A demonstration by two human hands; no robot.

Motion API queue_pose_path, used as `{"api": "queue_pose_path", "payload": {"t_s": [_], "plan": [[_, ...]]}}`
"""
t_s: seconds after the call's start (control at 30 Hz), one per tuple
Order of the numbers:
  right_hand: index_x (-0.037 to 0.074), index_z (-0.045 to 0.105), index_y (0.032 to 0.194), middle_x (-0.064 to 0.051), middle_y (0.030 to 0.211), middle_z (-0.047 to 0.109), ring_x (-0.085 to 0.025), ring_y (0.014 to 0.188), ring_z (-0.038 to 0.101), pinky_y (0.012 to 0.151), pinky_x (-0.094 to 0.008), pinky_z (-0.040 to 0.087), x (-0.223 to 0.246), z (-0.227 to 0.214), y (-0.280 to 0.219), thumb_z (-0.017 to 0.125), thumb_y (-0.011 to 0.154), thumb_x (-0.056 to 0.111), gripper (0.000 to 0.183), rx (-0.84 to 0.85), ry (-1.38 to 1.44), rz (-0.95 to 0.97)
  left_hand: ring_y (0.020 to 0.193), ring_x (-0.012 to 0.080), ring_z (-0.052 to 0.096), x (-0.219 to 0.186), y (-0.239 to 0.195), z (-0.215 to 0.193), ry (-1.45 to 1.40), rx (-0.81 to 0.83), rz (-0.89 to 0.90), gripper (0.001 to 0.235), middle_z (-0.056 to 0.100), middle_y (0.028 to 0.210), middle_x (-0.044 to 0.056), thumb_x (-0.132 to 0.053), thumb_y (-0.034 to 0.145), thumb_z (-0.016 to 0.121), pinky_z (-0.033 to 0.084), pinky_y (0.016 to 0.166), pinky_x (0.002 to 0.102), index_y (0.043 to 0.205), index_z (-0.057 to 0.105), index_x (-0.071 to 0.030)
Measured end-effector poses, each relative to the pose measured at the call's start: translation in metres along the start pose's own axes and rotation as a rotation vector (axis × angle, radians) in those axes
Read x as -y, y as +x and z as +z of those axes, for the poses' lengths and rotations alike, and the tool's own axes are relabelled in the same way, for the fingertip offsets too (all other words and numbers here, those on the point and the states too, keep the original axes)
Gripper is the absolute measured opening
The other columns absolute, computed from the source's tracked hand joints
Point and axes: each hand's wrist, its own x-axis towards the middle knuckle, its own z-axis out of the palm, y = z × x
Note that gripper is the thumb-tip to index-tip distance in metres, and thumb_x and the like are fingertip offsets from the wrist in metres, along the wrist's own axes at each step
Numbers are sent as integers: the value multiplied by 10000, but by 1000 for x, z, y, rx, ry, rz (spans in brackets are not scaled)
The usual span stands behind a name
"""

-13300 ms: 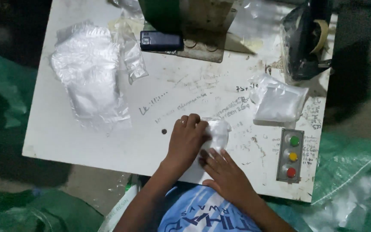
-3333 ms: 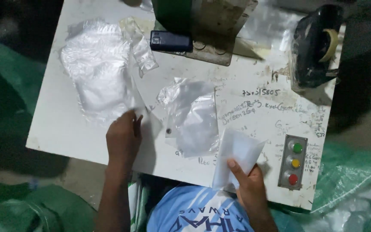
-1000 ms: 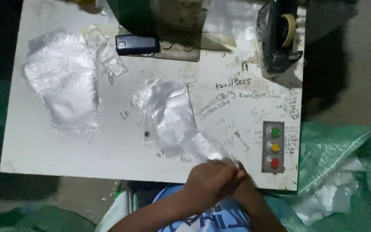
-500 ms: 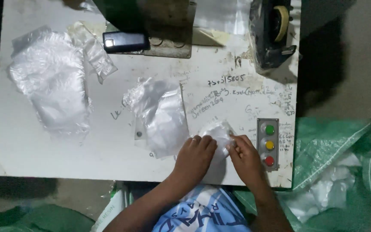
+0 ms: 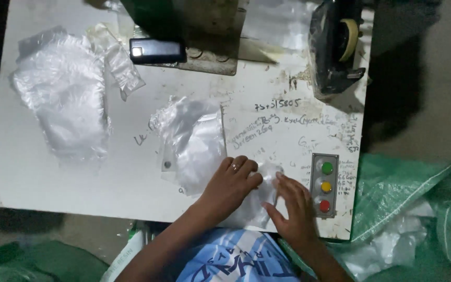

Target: Folding and stacking clear plastic bags on a workbench in a factory setting.

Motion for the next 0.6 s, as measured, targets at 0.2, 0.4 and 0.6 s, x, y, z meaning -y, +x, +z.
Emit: {"api": "queue_pose_path", "payload": {"t_s": [0.2,0.4,0.6], "plan": [[208,521,1504,-118,1152,585,-285,1117,532,953,-399,447,-21,-2,19,720,895,454,686,101,-124,127,954,328,574,-5,-23,9,-215,187,-153,465,662,969,96,-429,935,724,383,916,458,1234,545,-122],[126,659,1121,-54,1126,676,-287,1043,552,880,-409,441,-14,-14,31,652,960,301,238,134,11,-29,918,314,528,-17,-28,8,-143,42,-156,128,572,1054,101,-204,938,664,379,817,454,1045,635,-140],[101,687,1017,-81,1046,614,-277,936,523,802,-405,420,-9,-20,33,519,1030,319,275,167,-69,-42,917,314,531,-18,-27,16,-153,-50,-156,154,576,1080,101,-219,975,672,359,776,447,1056,598,-112]]}}
